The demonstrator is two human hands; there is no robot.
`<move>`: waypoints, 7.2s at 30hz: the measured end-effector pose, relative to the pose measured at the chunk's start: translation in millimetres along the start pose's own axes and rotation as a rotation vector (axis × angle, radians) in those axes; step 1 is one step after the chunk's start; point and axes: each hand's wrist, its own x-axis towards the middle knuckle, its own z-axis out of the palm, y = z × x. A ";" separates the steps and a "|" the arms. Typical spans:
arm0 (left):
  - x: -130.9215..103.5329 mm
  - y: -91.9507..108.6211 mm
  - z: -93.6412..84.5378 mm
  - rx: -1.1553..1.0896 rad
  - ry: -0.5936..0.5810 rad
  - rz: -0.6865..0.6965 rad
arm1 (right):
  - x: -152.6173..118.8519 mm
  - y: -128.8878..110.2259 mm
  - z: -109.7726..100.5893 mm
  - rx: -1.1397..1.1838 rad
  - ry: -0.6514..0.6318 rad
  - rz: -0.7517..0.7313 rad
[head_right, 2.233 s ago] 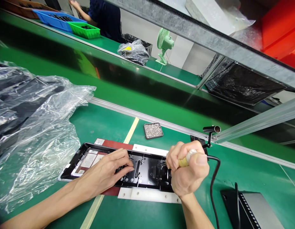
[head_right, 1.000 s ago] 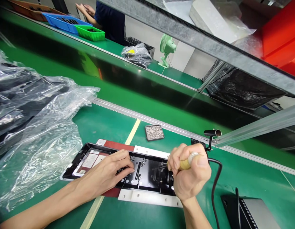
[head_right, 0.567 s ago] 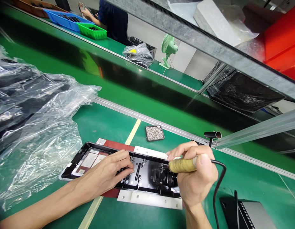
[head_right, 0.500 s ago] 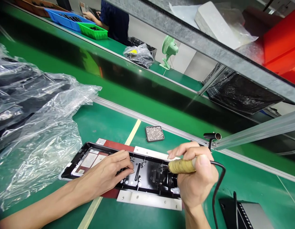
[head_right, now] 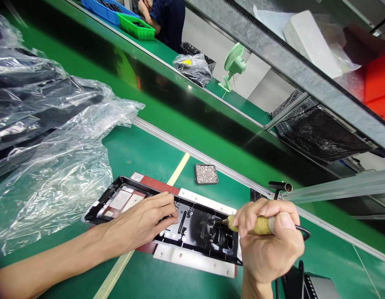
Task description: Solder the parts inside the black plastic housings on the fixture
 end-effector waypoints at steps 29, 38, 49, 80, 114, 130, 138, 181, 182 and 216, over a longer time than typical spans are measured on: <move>-2.8 0.7 -2.7 -0.011 0.004 -0.004 | -7.3 2.1 11.1 0.072 0.078 0.047; -4.5 -2.4 -0.3 -0.024 -0.021 -0.026 | -7.3 5.0 10.9 0.097 0.085 0.043; -3.8 -1.2 -1.5 -0.028 -0.021 -0.033 | -8.2 3.5 14.9 0.071 0.090 0.029; -3.7 -2.7 1.4 -0.036 -0.008 -0.031 | -6.4 5.5 14.9 0.105 0.070 0.062; -3.2 0.2 -1.5 -0.007 -0.019 -0.028 | -8.1 2.8 23.0 0.131 0.132 0.132; -2.9 0.0 -1.4 -0.007 -0.036 -0.040 | -11.0 3.9 22.4 0.131 0.120 0.133; -3.4 -0.9 -0.2 -0.006 -0.035 -0.041 | -11.1 3.3 23.1 0.132 0.139 0.151; -6.0 -6.4 4.6 -0.056 -0.046 -0.060 | -15.6 1.9 17.3 0.084 0.075 0.133; -6.1 -6.2 4.5 -0.057 -0.047 -0.061 | -15.3 1.7 17.2 0.082 0.075 0.133; -6.2 -1.3 1.6 -0.056 -0.075 -0.069 | -2.4 -19.3 -10.2 0.132 -0.027 -0.042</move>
